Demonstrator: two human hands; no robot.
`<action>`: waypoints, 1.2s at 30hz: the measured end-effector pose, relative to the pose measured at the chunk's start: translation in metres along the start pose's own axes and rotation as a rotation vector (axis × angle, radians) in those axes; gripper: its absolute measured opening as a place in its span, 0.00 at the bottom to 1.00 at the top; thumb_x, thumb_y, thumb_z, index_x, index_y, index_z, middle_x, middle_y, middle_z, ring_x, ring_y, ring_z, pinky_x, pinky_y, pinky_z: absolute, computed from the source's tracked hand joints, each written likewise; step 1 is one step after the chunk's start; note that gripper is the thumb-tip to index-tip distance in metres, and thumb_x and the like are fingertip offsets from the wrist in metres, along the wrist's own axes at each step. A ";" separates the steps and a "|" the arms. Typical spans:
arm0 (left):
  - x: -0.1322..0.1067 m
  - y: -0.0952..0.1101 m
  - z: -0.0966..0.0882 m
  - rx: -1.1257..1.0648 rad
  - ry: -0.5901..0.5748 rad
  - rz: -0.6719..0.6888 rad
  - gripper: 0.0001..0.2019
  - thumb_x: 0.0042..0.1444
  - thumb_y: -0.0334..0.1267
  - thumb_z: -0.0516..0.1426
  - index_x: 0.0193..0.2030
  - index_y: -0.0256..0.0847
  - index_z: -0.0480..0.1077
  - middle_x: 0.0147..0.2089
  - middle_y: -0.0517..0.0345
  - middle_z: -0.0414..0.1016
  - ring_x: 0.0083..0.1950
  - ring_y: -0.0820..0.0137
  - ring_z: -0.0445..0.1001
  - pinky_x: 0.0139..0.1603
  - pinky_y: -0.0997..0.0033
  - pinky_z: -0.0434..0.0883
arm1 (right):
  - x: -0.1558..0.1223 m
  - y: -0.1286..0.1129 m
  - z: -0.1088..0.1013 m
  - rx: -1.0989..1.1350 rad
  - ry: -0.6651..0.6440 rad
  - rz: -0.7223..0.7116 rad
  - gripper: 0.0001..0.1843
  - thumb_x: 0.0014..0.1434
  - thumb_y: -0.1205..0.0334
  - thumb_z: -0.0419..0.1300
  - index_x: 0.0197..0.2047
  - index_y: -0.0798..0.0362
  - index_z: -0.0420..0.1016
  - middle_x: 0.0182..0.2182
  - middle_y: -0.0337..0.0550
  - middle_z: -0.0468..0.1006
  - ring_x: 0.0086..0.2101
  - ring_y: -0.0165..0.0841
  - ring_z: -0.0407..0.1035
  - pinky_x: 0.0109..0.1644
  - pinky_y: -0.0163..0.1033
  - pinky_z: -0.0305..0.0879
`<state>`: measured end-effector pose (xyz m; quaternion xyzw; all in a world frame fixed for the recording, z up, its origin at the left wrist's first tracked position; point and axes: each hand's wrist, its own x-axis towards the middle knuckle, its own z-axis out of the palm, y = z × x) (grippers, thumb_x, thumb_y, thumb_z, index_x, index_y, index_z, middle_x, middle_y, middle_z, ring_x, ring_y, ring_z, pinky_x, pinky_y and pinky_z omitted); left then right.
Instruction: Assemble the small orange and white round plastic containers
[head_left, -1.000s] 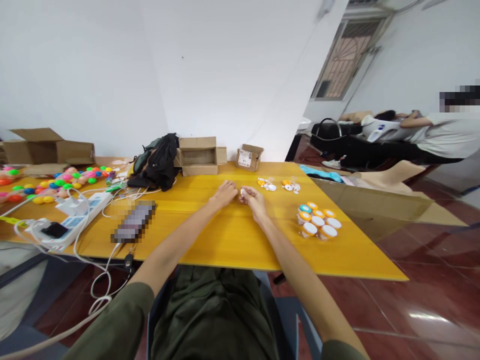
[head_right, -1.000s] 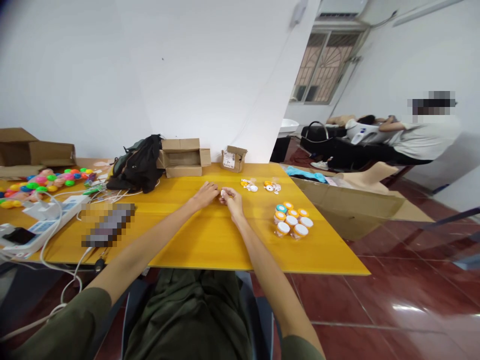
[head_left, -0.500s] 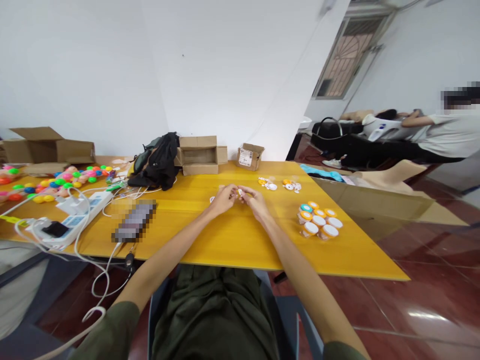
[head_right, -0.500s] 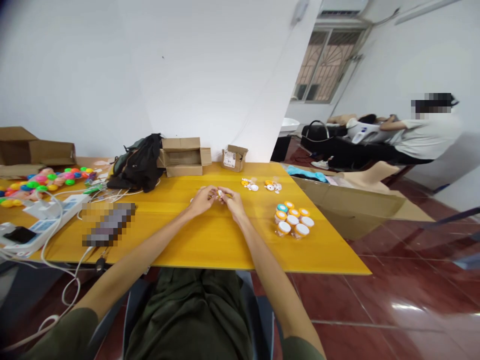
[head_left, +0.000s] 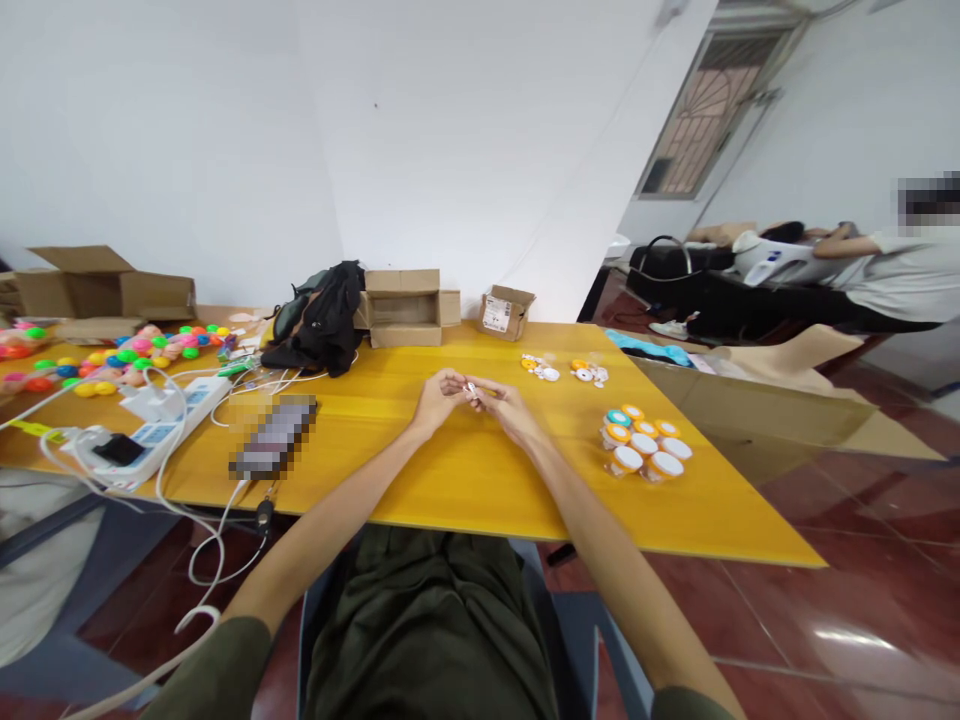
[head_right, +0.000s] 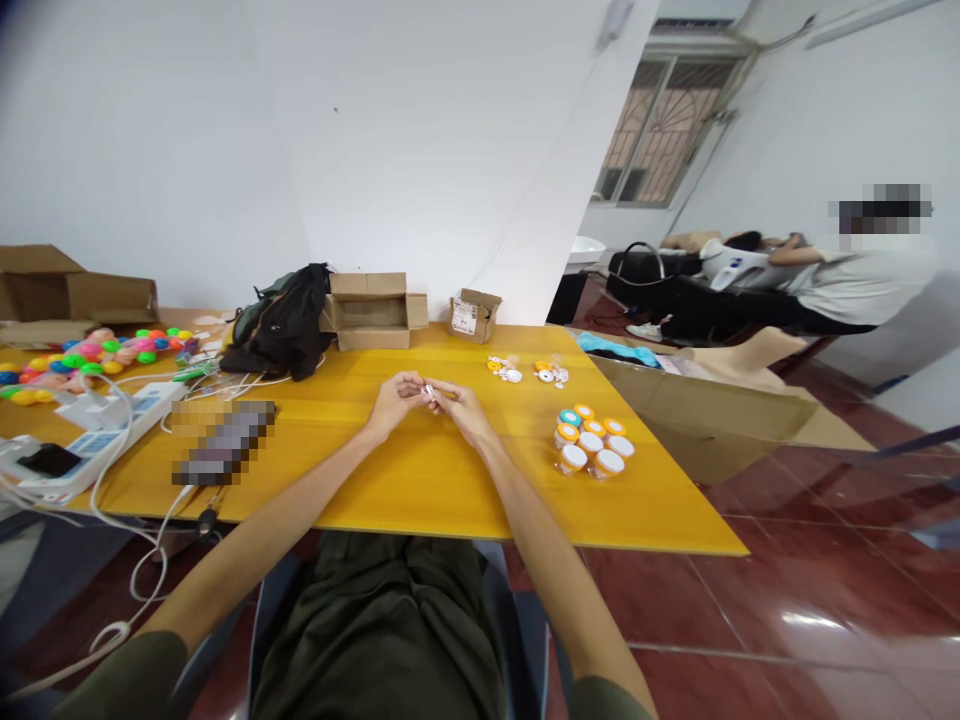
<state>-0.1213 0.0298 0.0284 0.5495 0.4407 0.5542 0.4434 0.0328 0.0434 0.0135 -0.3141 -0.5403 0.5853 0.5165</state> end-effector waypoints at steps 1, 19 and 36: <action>-0.001 0.001 0.000 -0.006 0.005 -0.002 0.16 0.38 0.33 0.71 0.32 0.40 0.70 0.34 0.58 0.80 0.40 0.67 0.80 0.51 0.62 0.76 | 0.000 0.000 0.001 0.001 -0.001 -0.002 0.22 0.40 0.50 0.74 0.39 0.50 0.86 0.34 0.43 0.81 0.29 0.30 0.70 0.35 0.39 0.69; -0.005 0.005 0.000 -0.239 0.033 -0.087 0.16 0.29 0.36 0.74 0.26 0.40 0.75 0.32 0.58 0.81 0.38 0.66 0.78 0.49 0.63 0.74 | 0.005 0.009 -0.005 -0.134 -0.012 -0.132 0.24 0.44 0.45 0.73 0.43 0.48 0.85 0.41 0.44 0.80 0.29 0.31 0.72 0.39 0.42 0.74; -0.002 -0.006 0.001 -0.251 0.033 -0.066 0.09 0.36 0.34 0.71 0.26 0.40 0.78 0.33 0.56 0.82 0.40 0.64 0.79 0.52 0.61 0.73 | 0.005 0.012 -0.002 -0.214 0.031 -0.179 0.19 0.45 0.50 0.71 0.39 0.50 0.80 0.33 0.40 0.79 0.28 0.31 0.72 0.36 0.40 0.75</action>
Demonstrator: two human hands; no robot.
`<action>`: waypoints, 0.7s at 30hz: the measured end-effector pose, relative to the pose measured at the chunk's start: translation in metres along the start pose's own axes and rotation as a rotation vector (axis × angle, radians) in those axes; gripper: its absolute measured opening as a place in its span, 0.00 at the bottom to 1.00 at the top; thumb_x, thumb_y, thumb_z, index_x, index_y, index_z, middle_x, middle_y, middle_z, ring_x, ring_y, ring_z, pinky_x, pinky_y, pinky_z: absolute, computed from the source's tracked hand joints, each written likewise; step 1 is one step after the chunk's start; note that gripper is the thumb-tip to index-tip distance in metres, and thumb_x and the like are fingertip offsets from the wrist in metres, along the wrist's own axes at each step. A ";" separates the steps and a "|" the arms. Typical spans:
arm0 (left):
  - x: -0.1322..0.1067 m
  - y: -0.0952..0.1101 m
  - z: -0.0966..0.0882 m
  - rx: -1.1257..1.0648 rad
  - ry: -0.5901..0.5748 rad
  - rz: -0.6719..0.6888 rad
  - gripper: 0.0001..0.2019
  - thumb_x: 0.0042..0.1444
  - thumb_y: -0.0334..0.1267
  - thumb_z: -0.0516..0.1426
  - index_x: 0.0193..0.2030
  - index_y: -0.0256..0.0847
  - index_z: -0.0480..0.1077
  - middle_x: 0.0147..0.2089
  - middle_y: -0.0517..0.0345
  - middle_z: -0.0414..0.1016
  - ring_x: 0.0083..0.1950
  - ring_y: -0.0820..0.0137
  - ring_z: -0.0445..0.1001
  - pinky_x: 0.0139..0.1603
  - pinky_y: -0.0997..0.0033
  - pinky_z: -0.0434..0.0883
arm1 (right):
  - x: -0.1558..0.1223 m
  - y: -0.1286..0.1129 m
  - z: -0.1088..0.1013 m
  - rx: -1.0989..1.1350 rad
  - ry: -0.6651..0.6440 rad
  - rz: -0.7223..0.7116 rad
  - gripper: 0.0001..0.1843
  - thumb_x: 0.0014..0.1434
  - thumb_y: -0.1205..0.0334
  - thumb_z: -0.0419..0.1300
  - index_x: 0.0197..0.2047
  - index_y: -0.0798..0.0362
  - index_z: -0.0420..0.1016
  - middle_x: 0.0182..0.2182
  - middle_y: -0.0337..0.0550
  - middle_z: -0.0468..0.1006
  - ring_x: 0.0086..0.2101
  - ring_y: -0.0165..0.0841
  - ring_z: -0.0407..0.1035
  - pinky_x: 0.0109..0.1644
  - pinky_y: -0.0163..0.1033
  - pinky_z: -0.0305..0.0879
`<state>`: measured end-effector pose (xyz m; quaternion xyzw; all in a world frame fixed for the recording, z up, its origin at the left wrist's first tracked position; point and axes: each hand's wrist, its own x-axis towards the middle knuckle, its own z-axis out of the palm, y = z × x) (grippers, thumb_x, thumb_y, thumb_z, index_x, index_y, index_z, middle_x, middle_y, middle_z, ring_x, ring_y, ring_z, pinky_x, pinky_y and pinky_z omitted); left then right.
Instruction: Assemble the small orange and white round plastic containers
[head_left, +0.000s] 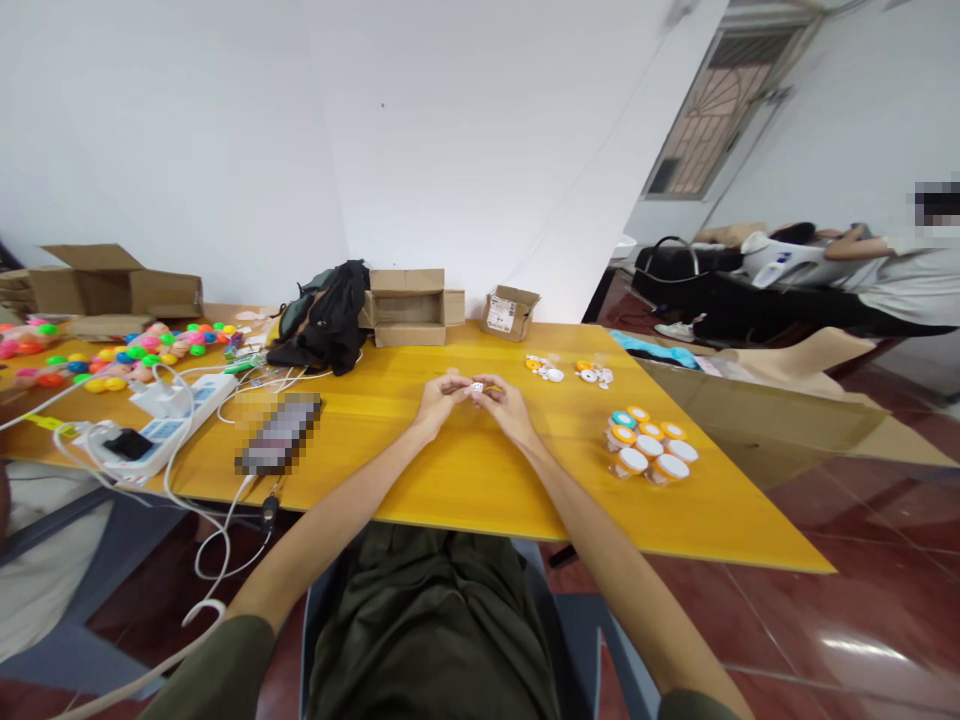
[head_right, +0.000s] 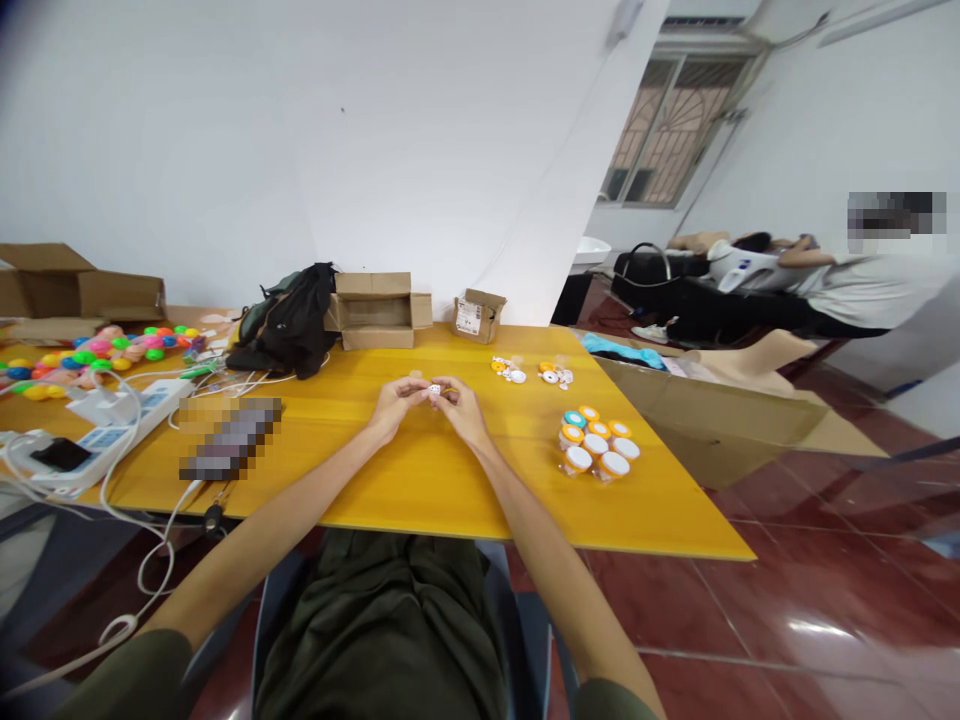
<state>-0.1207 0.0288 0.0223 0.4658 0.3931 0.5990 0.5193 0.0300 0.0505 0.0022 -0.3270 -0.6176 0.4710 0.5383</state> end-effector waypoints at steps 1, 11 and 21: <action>0.000 0.000 0.000 0.000 -0.001 0.003 0.09 0.36 0.34 0.71 0.27 0.40 0.78 0.33 0.56 0.82 0.40 0.64 0.80 0.52 0.61 0.73 | 0.000 0.001 0.000 -0.003 0.002 -0.003 0.19 0.45 0.50 0.71 0.39 0.50 0.80 0.33 0.40 0.78 0.28 0.31 0.72 0.36 0.40 0.75; 0.000 -0.001 -0.001 -0.021 -0.005 0.010 0.10 0.36 0.35 0.71 0.28 0.40 0.80 0.35 0.55 0.83 0.43 0.63 0.80 0.54 0.60 0.73 | 0.003 0.014 -0.004 -0.024 -0.036 -0.063 0.25 0.47 0.42 0.71 0.44 0.48 0.85 0.37 0.42 0.74 0.27 0.29 0.69 0.33 0.42 0.76; -0.002 0.002 0.001 0.015 -0.041 0.016 0.12 0.36 0.36 0.72 0.29 0.39 0.79 0.32 0.55 0.82 0.41 0.61 0.80 0.53 0.58 0.73 | 0.002 0.012 -0.004 -0.094 -0.038 -0.093 0.22 0.50 0.45 0.69 0.45 0.46 0.85 0.36 0.40 0.73 0.26 0.28 0.68 0.36 0.42 0.76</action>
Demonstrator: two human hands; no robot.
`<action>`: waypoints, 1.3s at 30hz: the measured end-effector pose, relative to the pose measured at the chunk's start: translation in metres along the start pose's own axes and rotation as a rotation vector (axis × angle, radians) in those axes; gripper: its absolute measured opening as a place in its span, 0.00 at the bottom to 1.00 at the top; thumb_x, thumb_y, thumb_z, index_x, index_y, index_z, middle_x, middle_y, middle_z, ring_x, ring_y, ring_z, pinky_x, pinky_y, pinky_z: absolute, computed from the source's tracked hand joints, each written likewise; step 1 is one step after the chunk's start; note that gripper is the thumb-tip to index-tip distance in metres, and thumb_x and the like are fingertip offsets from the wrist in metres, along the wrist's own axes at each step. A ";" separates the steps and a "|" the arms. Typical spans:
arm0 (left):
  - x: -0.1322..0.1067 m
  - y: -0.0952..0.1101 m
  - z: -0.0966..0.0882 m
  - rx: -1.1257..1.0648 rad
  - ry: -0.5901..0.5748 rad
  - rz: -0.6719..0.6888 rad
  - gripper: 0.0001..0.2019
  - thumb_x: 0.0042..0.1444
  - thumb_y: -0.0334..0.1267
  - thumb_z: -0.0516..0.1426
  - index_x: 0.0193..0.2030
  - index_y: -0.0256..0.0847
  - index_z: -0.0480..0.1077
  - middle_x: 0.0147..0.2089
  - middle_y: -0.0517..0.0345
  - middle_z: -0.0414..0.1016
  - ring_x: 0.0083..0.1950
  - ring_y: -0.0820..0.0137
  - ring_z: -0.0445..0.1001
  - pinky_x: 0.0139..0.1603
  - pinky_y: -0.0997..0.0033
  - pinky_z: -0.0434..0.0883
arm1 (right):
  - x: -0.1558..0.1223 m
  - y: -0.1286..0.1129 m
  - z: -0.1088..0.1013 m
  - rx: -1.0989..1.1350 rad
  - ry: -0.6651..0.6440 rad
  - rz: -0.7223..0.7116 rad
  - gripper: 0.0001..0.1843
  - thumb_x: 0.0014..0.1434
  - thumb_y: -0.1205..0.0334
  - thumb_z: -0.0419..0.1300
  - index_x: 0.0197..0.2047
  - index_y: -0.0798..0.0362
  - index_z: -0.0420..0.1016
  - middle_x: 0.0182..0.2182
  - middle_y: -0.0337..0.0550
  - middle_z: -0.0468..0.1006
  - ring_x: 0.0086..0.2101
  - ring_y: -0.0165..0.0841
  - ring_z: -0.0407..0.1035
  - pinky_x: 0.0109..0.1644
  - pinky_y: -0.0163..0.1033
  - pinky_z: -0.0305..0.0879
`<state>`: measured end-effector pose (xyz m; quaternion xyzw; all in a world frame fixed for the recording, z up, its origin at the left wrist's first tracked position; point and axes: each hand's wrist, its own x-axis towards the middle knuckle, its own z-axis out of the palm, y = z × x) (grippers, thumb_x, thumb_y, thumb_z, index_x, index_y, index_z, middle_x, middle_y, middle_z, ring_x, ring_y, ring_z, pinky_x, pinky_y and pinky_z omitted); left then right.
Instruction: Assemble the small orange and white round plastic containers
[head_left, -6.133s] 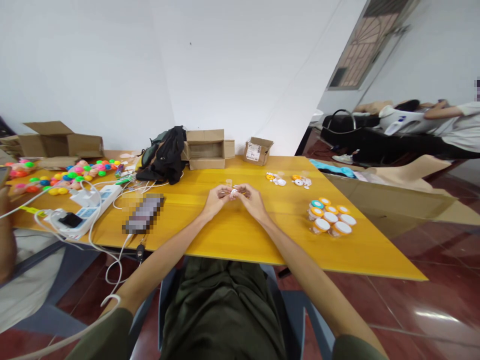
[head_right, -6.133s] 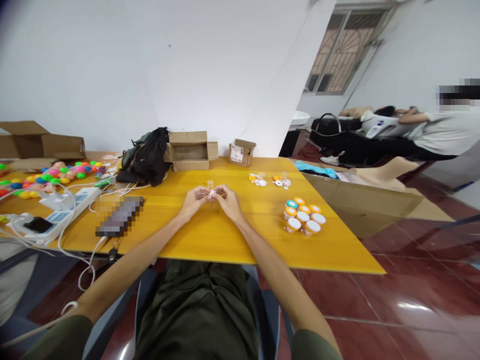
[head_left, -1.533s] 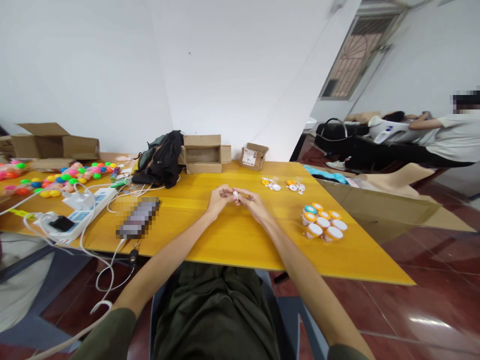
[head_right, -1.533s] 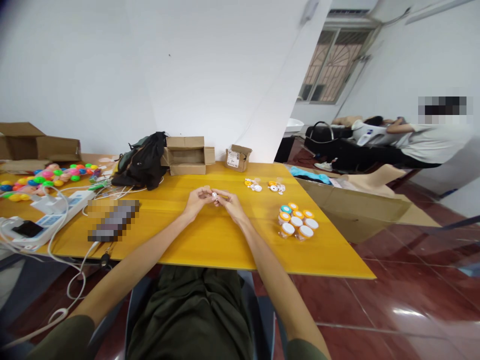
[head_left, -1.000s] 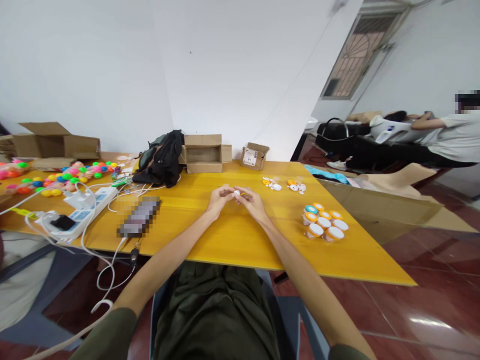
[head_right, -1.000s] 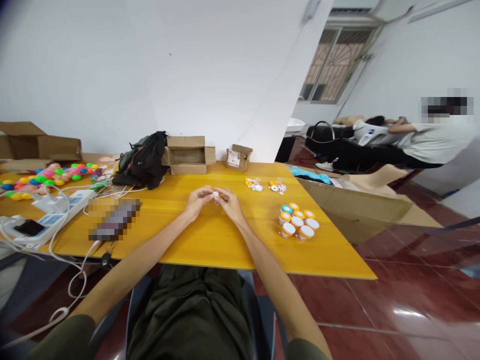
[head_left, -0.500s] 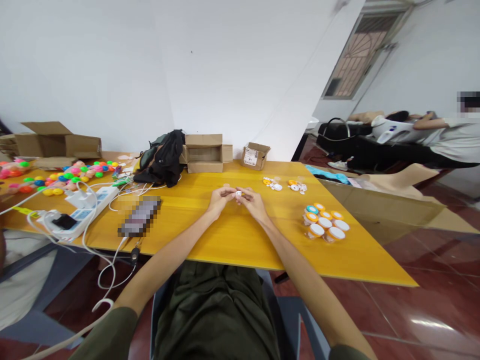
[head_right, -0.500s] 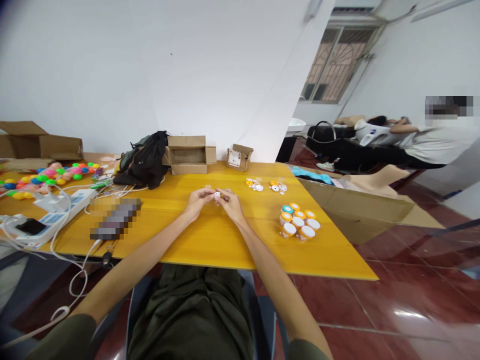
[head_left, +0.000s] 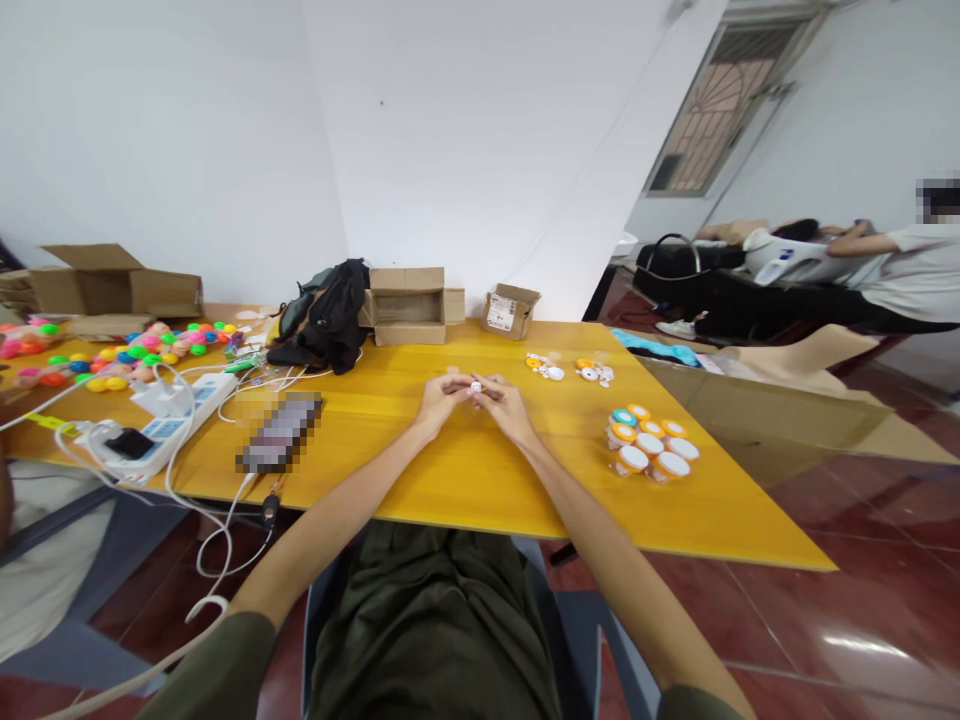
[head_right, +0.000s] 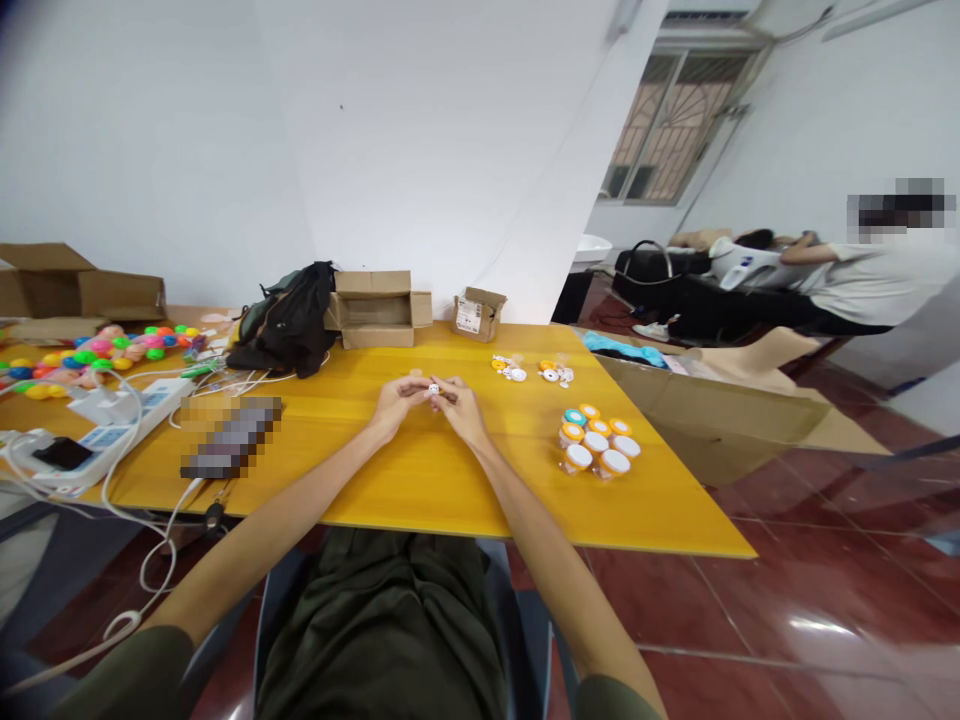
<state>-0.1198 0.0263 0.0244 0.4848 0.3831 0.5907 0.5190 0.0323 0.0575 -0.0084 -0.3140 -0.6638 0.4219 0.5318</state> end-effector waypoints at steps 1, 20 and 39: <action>0.000 0.000 0.001 0.004 0.001 0.002 0.12 0.35 0.36 0.72 0.29 0.39 0.78 0.32 0.55 0.82 0.41 0.61 0.80 0.53 0.58 0.73 | 0.000 -0.001 0.000 -0.001 0.006 0.003 0.22 0.49 0.45 0.69 0.45 0.46 0.85 0.35 0.40 0.73 0.26 0.29 0.68 0.36 0.42 0.76; -0.003 0.001 0.003 0.042 0.034 0.024 0.16 0.32 0.43 0.74 0.25 0.40 0.76 0.29 0.57 0.80 0.38 0.63 0.79 0.48 0.61 0.75 | -0.002 -0.016 0.005 0.064 0.038 0.146 0.18 0.44 0.52 0.70 0.39 0.51 0.82 0.34 0.43 0.82 0.28 0.34 0.74 0.34 0.42 0.75; -0.001 0.003 0.000 0.015 0.040 0.023 0.12 0.39 0.43 0.71 0.25 0.40 0.75 0.28 0.61 0.76 0.34 0.70 0.74 0.44 0.67 0.72 | -0.005 -0.030 0.006 0.030 -0.012 0.085 0.24 0.48 0.40 0.68 0.41 0.50 0.83 0.33 0.44 0.84 0.30 0.36 0.75 0.34 0.41 0.74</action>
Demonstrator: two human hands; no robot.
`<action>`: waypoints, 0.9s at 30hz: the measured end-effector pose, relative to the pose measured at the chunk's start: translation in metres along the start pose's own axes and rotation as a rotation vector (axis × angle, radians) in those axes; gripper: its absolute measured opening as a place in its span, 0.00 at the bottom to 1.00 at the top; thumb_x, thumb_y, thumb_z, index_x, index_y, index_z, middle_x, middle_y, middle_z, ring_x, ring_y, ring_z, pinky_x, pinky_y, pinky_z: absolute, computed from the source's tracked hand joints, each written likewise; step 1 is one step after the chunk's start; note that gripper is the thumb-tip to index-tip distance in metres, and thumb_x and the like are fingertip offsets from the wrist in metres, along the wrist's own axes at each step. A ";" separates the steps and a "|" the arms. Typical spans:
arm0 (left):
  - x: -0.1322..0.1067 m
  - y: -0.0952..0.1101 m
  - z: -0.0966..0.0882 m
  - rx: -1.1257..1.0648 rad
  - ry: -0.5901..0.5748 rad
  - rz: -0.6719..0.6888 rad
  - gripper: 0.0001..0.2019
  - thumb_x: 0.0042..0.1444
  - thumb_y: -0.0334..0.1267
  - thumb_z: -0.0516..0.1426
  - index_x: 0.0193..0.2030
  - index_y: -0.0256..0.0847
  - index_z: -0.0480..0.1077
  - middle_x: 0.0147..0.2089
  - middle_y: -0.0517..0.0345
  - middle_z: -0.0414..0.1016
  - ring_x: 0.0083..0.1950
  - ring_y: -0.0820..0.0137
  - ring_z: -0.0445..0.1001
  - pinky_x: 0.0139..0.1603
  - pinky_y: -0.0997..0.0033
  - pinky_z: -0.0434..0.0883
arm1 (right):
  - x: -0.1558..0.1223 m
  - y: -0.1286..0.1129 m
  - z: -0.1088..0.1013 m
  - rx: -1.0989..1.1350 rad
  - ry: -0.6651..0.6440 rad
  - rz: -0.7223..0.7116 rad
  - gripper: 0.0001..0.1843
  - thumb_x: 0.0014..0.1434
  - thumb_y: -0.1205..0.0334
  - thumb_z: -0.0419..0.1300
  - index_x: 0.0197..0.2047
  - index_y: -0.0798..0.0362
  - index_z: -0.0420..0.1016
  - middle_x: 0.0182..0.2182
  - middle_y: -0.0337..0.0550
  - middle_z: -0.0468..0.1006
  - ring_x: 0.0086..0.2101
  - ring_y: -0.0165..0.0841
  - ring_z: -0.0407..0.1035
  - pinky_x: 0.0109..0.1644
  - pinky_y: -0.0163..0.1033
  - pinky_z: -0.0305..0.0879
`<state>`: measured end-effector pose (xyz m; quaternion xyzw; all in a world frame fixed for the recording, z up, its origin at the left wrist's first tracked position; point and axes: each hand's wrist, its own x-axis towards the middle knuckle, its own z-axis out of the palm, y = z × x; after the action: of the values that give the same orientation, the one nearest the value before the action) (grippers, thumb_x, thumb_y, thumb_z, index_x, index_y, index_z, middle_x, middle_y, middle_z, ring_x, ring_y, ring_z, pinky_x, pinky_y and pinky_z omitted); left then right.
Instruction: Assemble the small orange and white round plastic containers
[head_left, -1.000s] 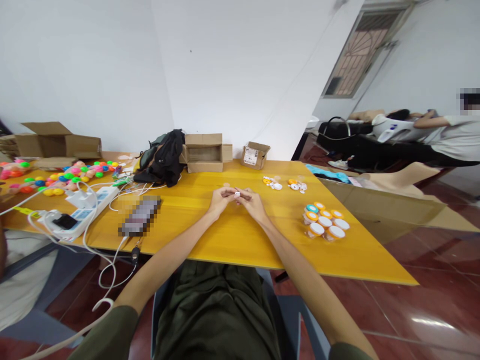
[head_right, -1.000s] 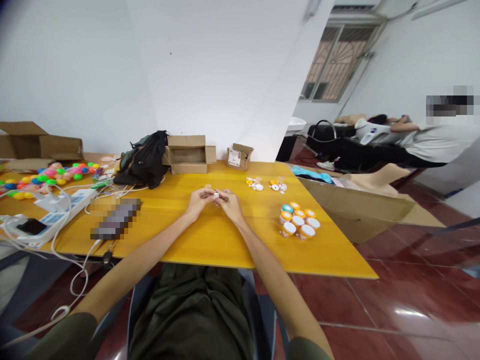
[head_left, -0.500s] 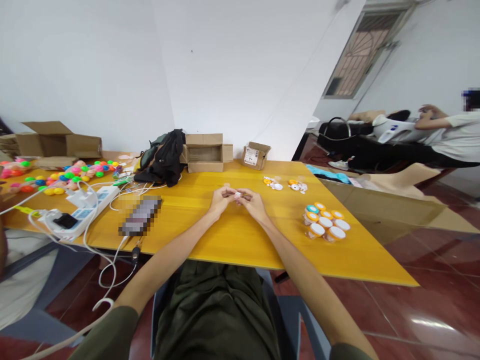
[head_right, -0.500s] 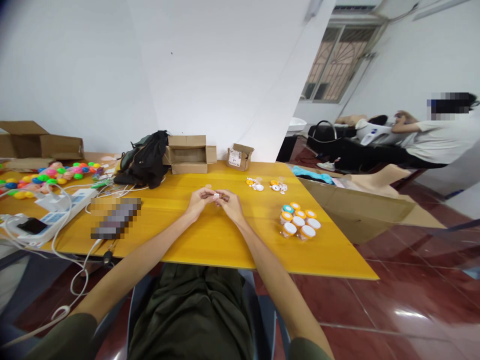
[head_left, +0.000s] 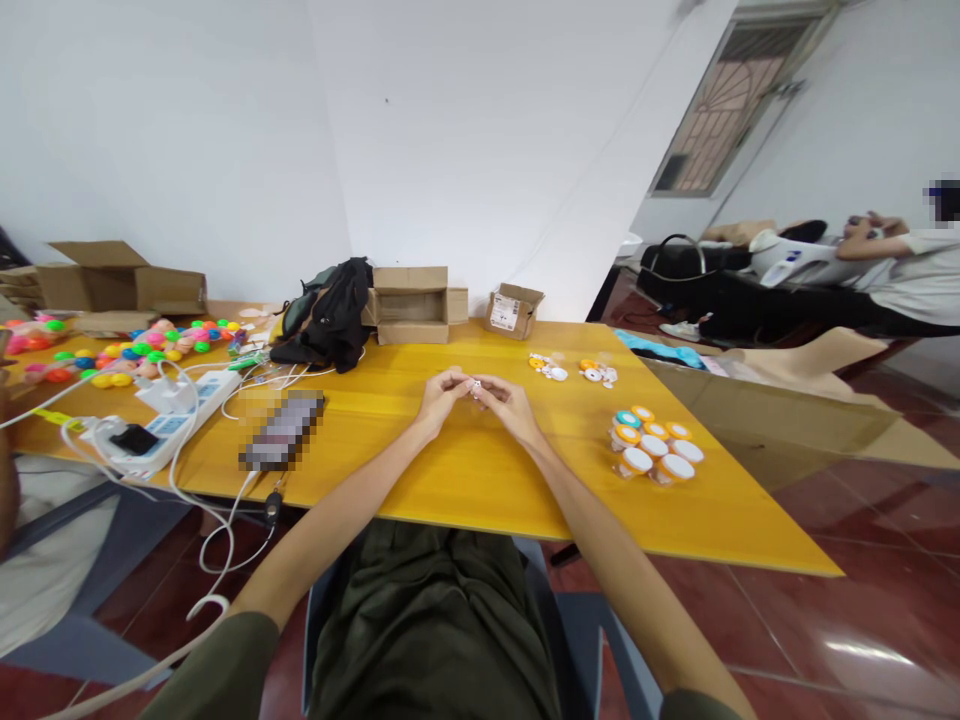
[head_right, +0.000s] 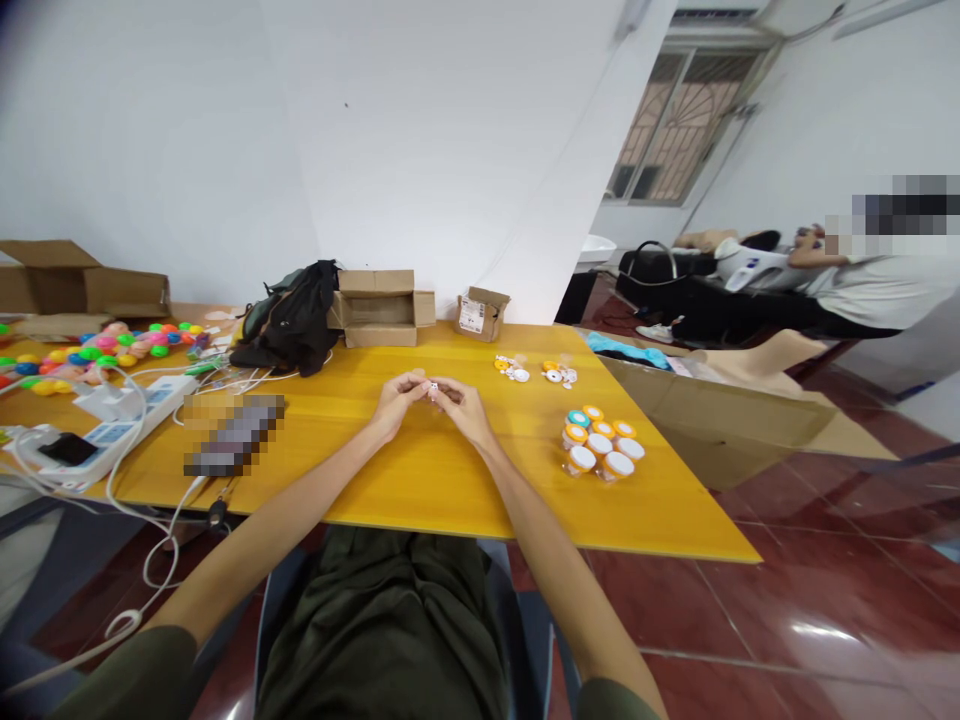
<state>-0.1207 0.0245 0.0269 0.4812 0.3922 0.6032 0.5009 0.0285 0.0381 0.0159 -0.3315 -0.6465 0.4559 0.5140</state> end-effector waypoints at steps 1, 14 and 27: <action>0.000 0.000 0.000 0.000 -0.007 0.001 0.12 0.40 0.43 0.71 0.25 0.40 0.75 0.28 0.61 0.76 0.34 0.70 0.73 0.43 0.68 0.72 | 0.000 -0.001 0.000 0.001 0.006 0.004 0.24 0.48 0.40 0.68 0.41 0.50 0.83 0.33 0.44 0.84 0.30 0.37 0.75 0.34 0.42 0.74; 0.000 -0.004 0.000 0.038 -0.024 0.012 0.12 0.40 0.42 0.71 0.25 0.40 0.75 0.28 0.61 0.76 0.34 0.68 0.75 0.45 0.66 0.72 | 0.002 0.000 0.000 -0.021 0.030 -0.030 0.22 0.47 0.39 0.69 0.32 0.50 0.81 0.29 0.43 0.82 0.32 0.38 0.75 0.41 0.45 0.74; 0.016 0.019 -0.062 0.425 0.068 0.139 0.13 0.34 0.37 0.72 0.29 0.44 0.76 0.35 0.56 0.78 0.44 0.60 0.74 0.49 0.64 0.69 | 0.007 0.014 -0.005 -0.044 0.237 -0.014 0.23 0.45 0.38 0.69 0.31 0.50 0.75 0.28 0.45 0.81 0.32 0.39 0.76 0.43 0.46 0.74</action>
<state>-0.1859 0.0367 0.0334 0.5812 0.4930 0.5558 0.3320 0.0310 0.0503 0.0061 -0.3899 -0.5931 0.3958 0.5828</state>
